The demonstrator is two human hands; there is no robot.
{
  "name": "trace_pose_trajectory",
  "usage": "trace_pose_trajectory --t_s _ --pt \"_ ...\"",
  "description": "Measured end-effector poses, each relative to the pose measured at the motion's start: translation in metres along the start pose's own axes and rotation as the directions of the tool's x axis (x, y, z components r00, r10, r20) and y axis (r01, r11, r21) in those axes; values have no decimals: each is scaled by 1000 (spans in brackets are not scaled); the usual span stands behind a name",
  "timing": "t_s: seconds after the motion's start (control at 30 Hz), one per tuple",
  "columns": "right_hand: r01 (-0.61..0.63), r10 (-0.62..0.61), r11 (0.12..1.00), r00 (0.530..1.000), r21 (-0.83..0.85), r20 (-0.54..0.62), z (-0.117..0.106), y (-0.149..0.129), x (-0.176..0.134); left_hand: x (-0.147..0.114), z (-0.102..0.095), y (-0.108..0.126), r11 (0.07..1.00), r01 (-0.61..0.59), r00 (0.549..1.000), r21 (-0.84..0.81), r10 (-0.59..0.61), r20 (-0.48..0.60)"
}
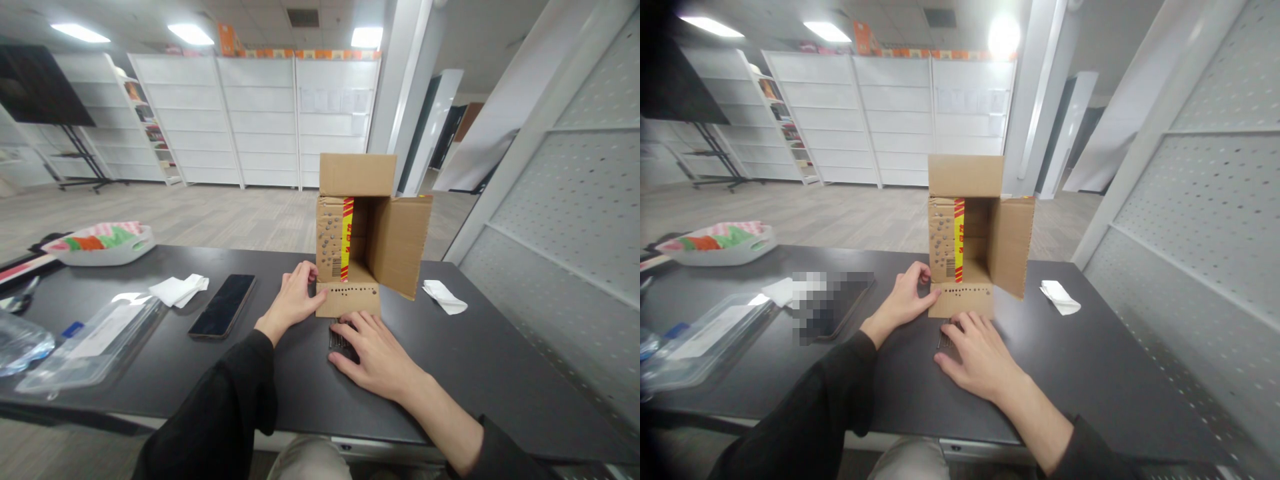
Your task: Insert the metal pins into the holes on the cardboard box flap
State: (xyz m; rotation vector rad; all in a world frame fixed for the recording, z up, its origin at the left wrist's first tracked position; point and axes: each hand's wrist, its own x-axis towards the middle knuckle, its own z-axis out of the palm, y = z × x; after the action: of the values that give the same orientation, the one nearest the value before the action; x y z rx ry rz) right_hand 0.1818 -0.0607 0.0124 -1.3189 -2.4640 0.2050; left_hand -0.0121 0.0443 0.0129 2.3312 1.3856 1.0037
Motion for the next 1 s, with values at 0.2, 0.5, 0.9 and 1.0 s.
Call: trace_pose_trajectory --t_s 0.2,0.5,0.9,1.0 --pt "13 -13 1000 1000 -12 10 0 0 0 0 0 0 1000 0 1000 -6 0 -4" --pt "26 -26 999 1000 -19 1 2 2 1 0 0 0 1000 -10 1000 -5 10 -15" --pt "7 -8 1000 1000 -29 -11 1 2 0 -1 0 0 1000 -13 1000 -10 13 -14" --pt "12 -13 1000 1000 -23 -21 1 2 0 -1 0 0 1000 -12 1000 -10 12 -17"
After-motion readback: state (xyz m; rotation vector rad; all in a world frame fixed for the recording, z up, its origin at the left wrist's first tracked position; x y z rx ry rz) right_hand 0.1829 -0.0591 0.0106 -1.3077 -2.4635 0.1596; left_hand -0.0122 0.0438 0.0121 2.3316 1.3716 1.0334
